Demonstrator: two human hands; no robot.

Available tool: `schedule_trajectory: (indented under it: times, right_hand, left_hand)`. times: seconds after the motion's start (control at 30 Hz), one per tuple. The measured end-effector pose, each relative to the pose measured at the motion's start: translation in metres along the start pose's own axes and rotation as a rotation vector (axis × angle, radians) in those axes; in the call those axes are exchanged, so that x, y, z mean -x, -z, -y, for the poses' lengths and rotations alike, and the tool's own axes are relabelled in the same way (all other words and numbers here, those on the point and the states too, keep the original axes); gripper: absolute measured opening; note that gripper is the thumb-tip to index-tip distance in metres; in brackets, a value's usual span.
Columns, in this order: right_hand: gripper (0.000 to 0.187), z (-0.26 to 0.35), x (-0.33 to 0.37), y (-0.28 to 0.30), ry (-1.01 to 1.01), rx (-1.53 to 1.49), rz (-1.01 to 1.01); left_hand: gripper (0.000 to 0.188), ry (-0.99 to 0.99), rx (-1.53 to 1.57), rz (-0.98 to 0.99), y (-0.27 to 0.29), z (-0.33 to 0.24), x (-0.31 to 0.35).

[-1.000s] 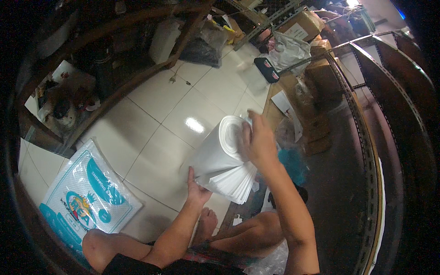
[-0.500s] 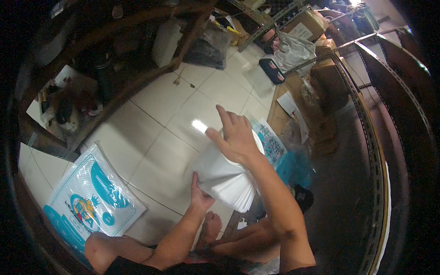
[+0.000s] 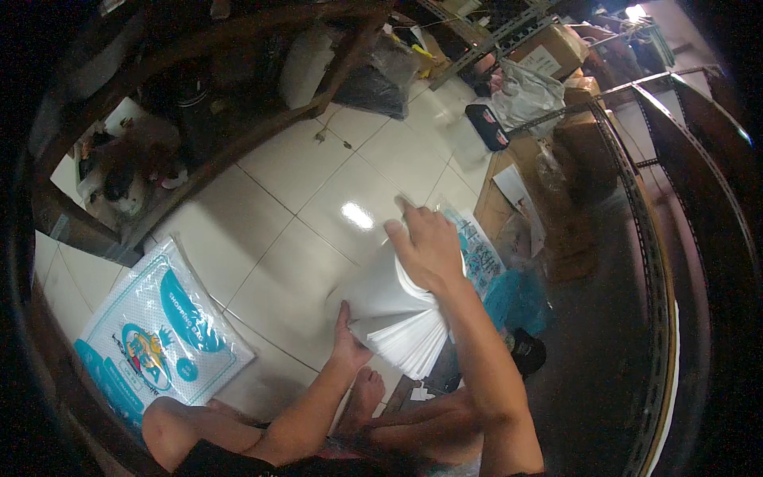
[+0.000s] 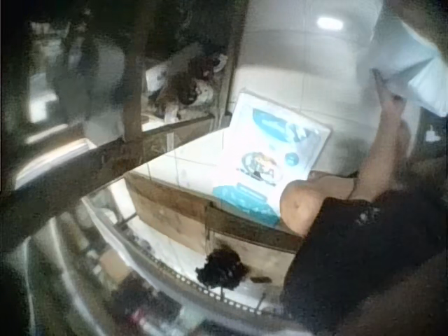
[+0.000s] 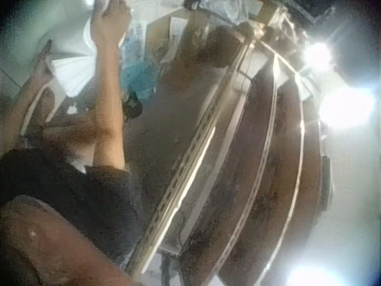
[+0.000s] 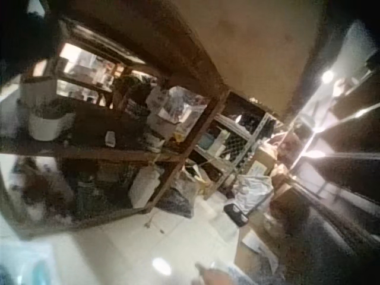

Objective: The person sits on the floor and folds a stack of white plastic shopping bags. They smooth each bag, fold it into a smaller rectangle, and place it into a clear bubble mailer. The person then seals the mailer and places it on the floor.

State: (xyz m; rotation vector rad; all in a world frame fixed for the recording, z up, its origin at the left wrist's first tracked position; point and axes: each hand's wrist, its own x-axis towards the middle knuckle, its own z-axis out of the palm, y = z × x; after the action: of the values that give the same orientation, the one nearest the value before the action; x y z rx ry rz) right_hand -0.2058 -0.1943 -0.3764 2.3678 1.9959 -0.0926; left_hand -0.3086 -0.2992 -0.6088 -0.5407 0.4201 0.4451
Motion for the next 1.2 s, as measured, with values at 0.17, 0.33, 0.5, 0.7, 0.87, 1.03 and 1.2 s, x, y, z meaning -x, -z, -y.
schedule_trajectory:
  times: [0.17,0.33,0.5,0.7,0.87,1.03,1.2]
  right_hand:
    - [0.056,-0.04,-0.001,0.019,-0.003,-0.188,-0.268]
    - [0.064,0.003,0.013,0.016,0.083,-0.083,-0.2]
    - [0.069,-0.009,0.001,-0.01,0.13,-0.056,-0.321]
    - [0.066,0.01,-0.003,0.05,0.026,-0.222,-0.212]
    - [0.066,-0.016,0.005,0.037,-0.018,-0.195,-0.211]
    - [0.068,-0.026,0.02,-0.005,-0.139,-0.286,-0.142]
    - [0.074,-0.035,0.024,0.033,-0.039,-0.482,-0.303]
  left_hand:
    - [0.088,-0.066,-0.046,0.042,-0.002,0.004,0.002]
    - [0.082,-0.026,-0.004,-0.009,-0.008,0.002,0.008]
    - [0.084,0.0,-0.017,0.003,0.0,0.006,0.006]
    - [0.082,-0.001,0.046,0.039,0.009,0.004,-0.001]
    - [0.08,-0.061,-0.003,0.045,-0.003,0.005,0.008]
    - [0.081,-0.025,0.027,0.023,-0.001,0.003,0.009]
    - [0.081,-0.03,0.003,0.015,0.001,0.009,0.004]
